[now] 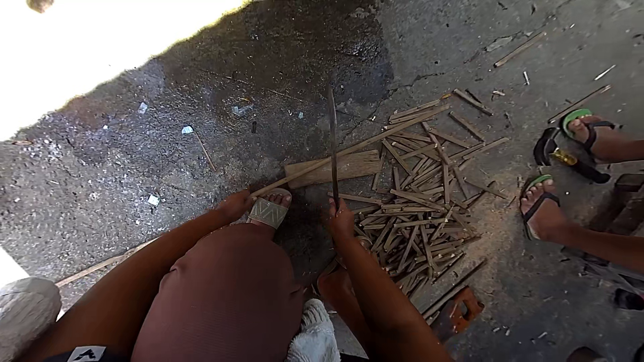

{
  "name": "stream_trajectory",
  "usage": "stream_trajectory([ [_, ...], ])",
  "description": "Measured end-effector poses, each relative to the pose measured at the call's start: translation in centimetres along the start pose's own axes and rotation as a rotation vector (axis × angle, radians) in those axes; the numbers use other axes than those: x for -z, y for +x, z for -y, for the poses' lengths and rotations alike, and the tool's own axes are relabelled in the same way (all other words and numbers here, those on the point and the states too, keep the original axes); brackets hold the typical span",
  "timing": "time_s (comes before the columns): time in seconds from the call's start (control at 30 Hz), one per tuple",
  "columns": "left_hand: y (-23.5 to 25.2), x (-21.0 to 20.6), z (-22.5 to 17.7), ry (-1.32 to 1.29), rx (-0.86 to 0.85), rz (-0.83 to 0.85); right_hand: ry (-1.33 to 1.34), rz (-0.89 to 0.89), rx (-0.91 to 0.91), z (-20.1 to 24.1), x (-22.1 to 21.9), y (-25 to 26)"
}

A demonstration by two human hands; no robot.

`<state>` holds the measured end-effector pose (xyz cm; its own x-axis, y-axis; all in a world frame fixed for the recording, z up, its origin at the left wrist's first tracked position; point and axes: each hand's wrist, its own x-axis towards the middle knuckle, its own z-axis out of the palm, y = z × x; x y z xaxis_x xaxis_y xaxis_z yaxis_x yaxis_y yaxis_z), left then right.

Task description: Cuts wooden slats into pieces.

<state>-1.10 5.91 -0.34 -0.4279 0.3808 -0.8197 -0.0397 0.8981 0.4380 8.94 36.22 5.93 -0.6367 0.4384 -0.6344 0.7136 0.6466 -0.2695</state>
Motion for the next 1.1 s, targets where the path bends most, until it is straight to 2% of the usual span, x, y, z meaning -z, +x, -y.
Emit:
stream_trajectory([
  [0.13, -1.0, -0.1, 1.8, 0.018, 0.058, -0.013, 0.076, -0.061, -0.061, -1.9, -0.7, -0.4],
  [0.23, -1.3, 0.2, 0.8, -0.029, 0.019, 0.009, 0.083, -0.055, -0.074, -2.5, -1.3, -0.4],
  [0.43, -0.3, 0.1, -0.8, -0.308, -0.002, 0.139, 0.089, 0.049, -0.067, -2.7, -1.8, -0.4],
  [0.63, -0.1, 0.5, -0.8, -0.405, 0.066, 0.209, 0.151, 0.187, -0.103, -2.6, -1.9, 0.1],
  [0.77, -0.4, 0.6, -1.1, -0.416, 0.094, 0.177, 0.289, 0.262, -0.159, -2.4, -1.9, 0.8],
  [0.93, 0.3, -0.4, 2.5, -0.283, -0.032, 0.059, 0.327, 0.064, -0.168, -3.2, -2.2, 0.4],
  [1.1, -2.2, -0.3, 6.3, -0.111, 0.094, 0.003, 0.397, -0.093, -0.150, -3.6, -2.0, -0.3],
])
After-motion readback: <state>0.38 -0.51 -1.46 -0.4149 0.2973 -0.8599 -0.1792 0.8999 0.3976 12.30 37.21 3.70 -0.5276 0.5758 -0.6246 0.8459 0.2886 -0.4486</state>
